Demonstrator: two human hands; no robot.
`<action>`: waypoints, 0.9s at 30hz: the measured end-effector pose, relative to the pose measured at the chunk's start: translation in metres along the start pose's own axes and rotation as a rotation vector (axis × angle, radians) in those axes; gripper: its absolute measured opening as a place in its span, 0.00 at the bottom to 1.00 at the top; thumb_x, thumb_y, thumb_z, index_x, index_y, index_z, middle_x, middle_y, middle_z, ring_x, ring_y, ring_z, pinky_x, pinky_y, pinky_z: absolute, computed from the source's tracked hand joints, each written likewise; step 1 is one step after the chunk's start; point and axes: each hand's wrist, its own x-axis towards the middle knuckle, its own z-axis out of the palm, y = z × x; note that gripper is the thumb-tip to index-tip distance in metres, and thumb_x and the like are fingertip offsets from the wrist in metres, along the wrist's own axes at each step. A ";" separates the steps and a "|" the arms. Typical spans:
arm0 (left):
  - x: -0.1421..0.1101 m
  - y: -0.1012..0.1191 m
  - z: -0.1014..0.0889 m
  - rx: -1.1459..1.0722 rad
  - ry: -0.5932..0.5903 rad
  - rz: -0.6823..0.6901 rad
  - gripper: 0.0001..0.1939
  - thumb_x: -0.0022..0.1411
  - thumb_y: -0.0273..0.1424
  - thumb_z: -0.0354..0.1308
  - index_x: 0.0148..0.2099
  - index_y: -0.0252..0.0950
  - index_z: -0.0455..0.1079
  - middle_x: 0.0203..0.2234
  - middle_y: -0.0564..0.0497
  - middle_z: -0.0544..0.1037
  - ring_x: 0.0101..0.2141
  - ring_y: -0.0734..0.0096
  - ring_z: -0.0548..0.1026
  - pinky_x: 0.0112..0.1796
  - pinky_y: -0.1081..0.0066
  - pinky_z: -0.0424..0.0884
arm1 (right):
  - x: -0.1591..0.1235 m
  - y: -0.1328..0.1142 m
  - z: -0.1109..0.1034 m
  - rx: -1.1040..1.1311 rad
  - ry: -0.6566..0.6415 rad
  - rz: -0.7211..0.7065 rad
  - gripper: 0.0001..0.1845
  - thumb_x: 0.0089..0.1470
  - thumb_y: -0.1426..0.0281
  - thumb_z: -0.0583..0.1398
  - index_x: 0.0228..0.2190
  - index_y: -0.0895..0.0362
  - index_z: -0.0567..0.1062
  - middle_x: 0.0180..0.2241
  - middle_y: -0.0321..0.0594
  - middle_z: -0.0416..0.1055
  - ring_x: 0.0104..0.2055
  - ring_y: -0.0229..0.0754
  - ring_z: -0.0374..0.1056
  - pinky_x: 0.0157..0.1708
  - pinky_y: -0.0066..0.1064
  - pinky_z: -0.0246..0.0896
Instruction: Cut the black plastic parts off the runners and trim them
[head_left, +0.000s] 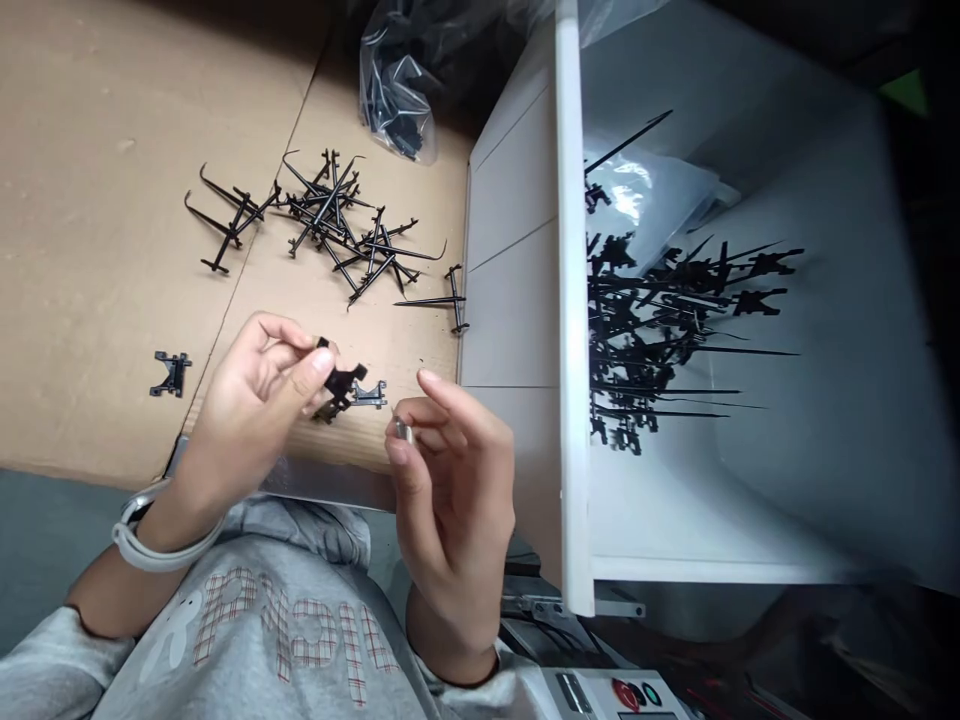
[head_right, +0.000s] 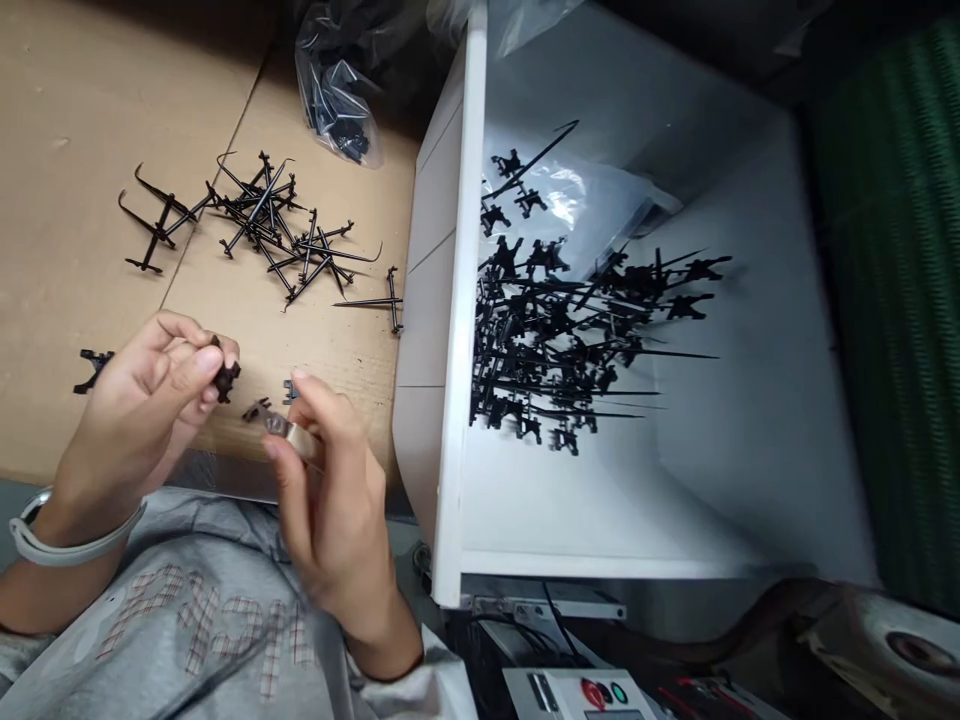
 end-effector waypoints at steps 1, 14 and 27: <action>-0.004 0.001 0.004 -0.040 -0.008 -0.052 0.18 0.54 0.30 0.75 0.40 0.39 0.69 0.28 0.59 0.78 0.25 0.80 0.74 0.26 0.82 0.71 | 0.001 -0.001 0.002 0.022 -0.019 -0.025 0.33 0.70 0.77 0.62 0.69 0.41 0.67 0.48 0.39 0.79 0.44 0.44 0.77 0.49 0.38 0.80; -0.016 -0.002 -0.001 -0.090 -0.409 -0.424 0.29 0.51 0.50 0.81 0.32 0.35 0.70 0.19 0.57 0.72 0.18 0.81 0.66 0.18 0.82 0.60 | 0.016 -0.002 -0.001 0.090 -0.015 -0.111 0.22 0.72 0.75 0.60 0.61 0.42 0.77 0.41 0.38 0.82 0.35 0.42 0.78 0.34 0.35 0.78; -0.028 -0.004 0.008 -0.362 -0.307 -0.393 0.25 0.59 0.51 0.76 0.31 0.36 0.72 0.25 0.56 0.66 0.27 0.76 0.64 0.28 0.79 0.68 | 0.003 -0.006 -0.011 -0.064 -0.162 -0.177 0.42 0.66 0.80 0.64 0.73 0.39 0.64 0.42 0.38 0.85 0.35 0.49 0.80 0.32 0.43 0.80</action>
